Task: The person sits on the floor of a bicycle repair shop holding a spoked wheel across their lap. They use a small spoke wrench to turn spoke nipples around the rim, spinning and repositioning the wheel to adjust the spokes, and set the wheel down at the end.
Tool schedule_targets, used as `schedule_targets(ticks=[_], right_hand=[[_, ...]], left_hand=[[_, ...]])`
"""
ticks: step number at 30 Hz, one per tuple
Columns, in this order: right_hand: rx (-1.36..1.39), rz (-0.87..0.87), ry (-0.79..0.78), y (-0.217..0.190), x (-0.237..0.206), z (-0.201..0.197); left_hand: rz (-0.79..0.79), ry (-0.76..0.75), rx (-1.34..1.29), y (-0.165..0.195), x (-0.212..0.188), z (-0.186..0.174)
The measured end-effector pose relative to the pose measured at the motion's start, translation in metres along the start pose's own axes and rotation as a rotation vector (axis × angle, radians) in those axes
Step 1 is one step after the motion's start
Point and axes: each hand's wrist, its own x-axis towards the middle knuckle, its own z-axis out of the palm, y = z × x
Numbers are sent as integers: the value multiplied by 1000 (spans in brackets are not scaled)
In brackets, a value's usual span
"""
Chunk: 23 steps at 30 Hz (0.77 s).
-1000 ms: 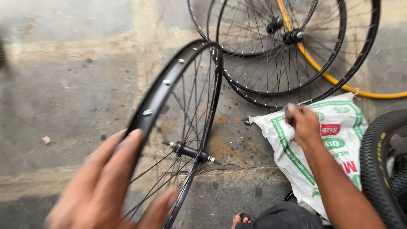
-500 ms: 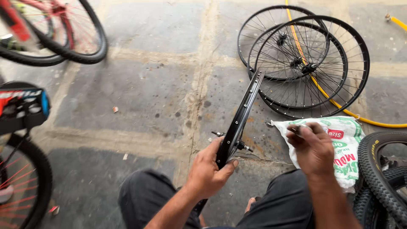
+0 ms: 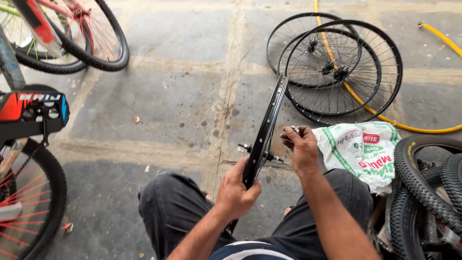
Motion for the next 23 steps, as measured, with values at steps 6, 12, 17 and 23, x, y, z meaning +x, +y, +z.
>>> schedule_targets(ticks=[6, 12, 17, 23], right_hand=[[-92, 309, 135, 12, 23, 5], [10, 430, 160, 6, 19, 5], [60, 289, 148, 3, 19, -6], [-115, 211, 42, 35, 13, -18]], left_hand=[[-16, -63, 56, 3, -10, 18], [56, -64, -7, -10, -36, 35], [268, 80, 11, -20, -69, 27], [62, 45, 233, -34, -61, 2]])
